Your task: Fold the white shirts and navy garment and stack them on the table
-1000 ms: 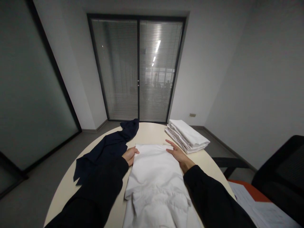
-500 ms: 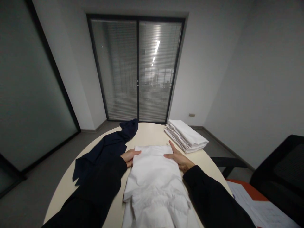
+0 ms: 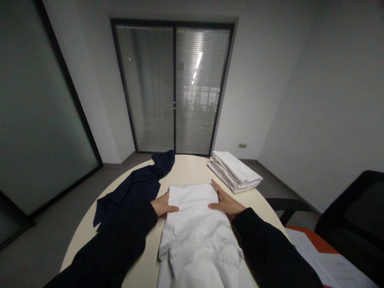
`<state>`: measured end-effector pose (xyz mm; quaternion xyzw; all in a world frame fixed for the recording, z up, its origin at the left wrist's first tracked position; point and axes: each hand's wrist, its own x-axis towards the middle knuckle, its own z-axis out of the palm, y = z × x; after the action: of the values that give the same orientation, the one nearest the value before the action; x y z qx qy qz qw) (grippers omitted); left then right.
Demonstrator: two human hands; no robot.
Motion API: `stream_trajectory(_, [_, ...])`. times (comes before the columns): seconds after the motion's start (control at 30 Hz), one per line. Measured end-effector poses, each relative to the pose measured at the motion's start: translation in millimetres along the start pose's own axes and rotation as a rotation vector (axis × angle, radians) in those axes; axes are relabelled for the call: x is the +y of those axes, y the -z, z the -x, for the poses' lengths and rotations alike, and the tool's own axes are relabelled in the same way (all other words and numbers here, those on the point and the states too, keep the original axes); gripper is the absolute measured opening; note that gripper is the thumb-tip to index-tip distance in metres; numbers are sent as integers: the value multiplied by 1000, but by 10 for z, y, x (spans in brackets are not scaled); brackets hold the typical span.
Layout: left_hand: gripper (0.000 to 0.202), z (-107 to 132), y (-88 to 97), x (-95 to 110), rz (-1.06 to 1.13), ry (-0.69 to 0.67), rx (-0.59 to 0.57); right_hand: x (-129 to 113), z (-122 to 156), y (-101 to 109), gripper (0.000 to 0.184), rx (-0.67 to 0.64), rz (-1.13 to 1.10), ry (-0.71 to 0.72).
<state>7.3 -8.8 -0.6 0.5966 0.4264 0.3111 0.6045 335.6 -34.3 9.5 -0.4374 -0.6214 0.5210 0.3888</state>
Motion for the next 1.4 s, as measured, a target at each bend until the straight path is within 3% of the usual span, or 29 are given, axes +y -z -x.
stream_trajectory(0.07, [90, -59, -6, -9, -20, -22, 114, 74, -85, -36, 121, 36, 22, 48])
stream_trajectory(0.17, [88, -175, -10, 37, -55, -2, 284, 140, -229, -111, 103, 213, 133, 142])
stream_trajectory(0.33, [99, -88, 34, 119, -121, 32, 361, 18, -206, -98, 92, 421, 396, 135])
stream_trajectory(0.4, [105, 45, 35, 120, -182, 101, 308, -92, -82, -41, 95, 416, 472, 42])
stream_trajectory(0.47, [108, 162, 8, 97, -180, 150, 196, -181, 49, 13, 99, 320, 476, -83])
stream_trajectory(0.53, [105, 215, -34, 57, -93, 101, 100, -214, 138, 47, 103, 182, 406, -159])
stream_trajectory(0.63, [90, 148, -73, 1, 85, -24, 40, -146, 139, 56, 101, 43, 302, -139])
stream_trajectory(0.7, [85, 47, -64, -15, 131, -62, 91, -54, 68, 43, 83, 54, 305, -86])
stream_trajectory(0.83, [86, -107, -10, -40, 49, -87, 307, 111, -89, -9, 40, 217, 349, 53])
stream_trajectory(0.9, [87, -115, 9, -73, 5, -79, 350, 141, -109, -33, 42, 247, 343, 56])
stream_trajectory(1.07, [83, -11, 7, -129, 55, -46, 384, 34, 10, -30, 71, 194, 194, 38])
stream_trajectory(1.17, [78, 51, -25, -88, 171, -71, 211, -74, 89, 3, 82, 47, 94, 44])
stream_trajectory(1.27, [87, 100, -52, -33, 151, -117, 75, -126, 124, 24, 86, -71, 73, 34])
stream_trajectory(1.4, [104, 206, -54, 7, -222, -143, 233, -140, 152, 37, 82, -5, 281, 7])
